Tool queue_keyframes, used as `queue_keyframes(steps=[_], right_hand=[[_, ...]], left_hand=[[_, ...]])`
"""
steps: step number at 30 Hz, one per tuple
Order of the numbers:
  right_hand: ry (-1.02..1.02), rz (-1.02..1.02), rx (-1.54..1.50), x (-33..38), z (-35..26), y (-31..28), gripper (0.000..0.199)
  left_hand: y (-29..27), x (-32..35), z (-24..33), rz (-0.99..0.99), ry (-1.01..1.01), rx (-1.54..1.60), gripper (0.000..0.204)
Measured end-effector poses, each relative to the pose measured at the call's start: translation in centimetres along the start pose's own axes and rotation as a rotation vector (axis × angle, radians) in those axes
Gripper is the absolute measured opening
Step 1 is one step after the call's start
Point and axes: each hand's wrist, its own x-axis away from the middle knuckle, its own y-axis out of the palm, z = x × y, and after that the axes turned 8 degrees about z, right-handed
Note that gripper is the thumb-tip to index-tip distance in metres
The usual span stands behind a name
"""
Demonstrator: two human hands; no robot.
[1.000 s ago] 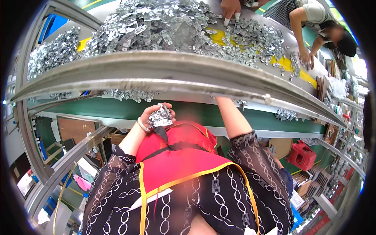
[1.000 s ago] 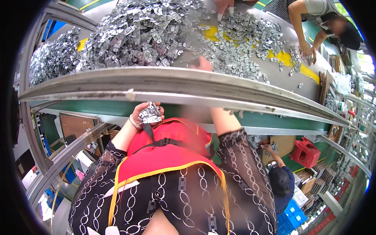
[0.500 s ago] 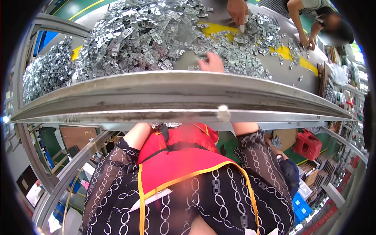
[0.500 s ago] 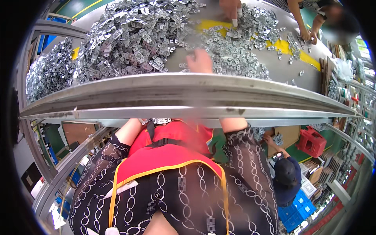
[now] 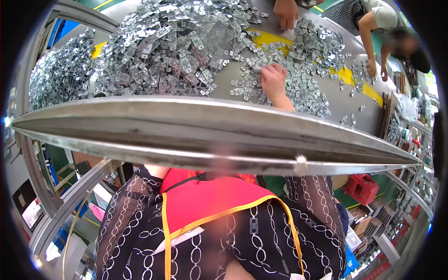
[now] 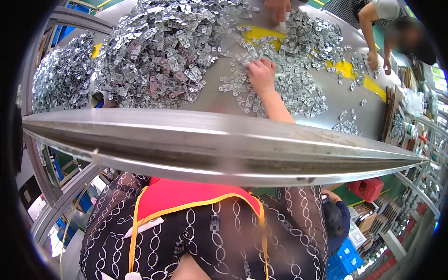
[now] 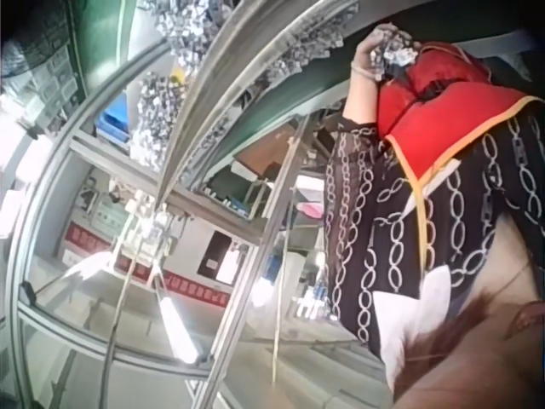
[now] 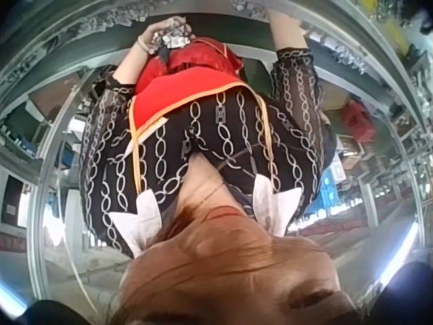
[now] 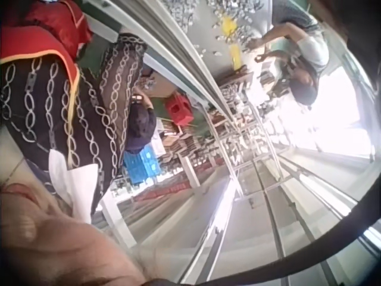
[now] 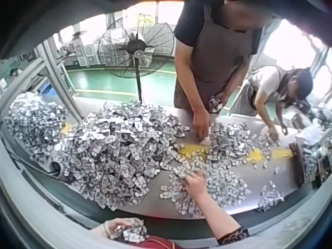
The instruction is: Sorting small metal electronics components on a production line from a large pile.
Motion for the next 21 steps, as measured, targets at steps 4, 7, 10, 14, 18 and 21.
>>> queue_keyframes(steps=[4,7,10,14,18,21], right_hand=[[0.216,0.087,-0.048,1.9,-0.4,-1.9,0.007],[0.378,0.065,-0.022,3.1,-0.3,-2.5,0.018],[0.374,0.005,-0.030,2.9,-2.5,-1.2,0.040],[0.228,-0.061,0.038,1.3,-5.1,0.1,0.040],[0.299,0.070,-0.065,3.7,-2.9,1.1,0.032],[0.594,-0.054,-0.066,2.8,-2.7,-0.1,0.027]], left_hand=[[0.7,0.2,0.1,-0.008,0.002,-0.012,0.040],[0.8,0.0,0.2,-0.005,0.005,-0.033,0.040],[0.5,0.2,-0.3,-0.014,0.066,-0.070,0.042],[-1.1,0.6,-0.7,-0.007,0.107,-0.091,0.042],[-0.6,0.2,-0.2,-0.071,0.068,-0.066,0.043],[-1.8,1.9,-1.3,0.073,0.026,0.082,0.055]])
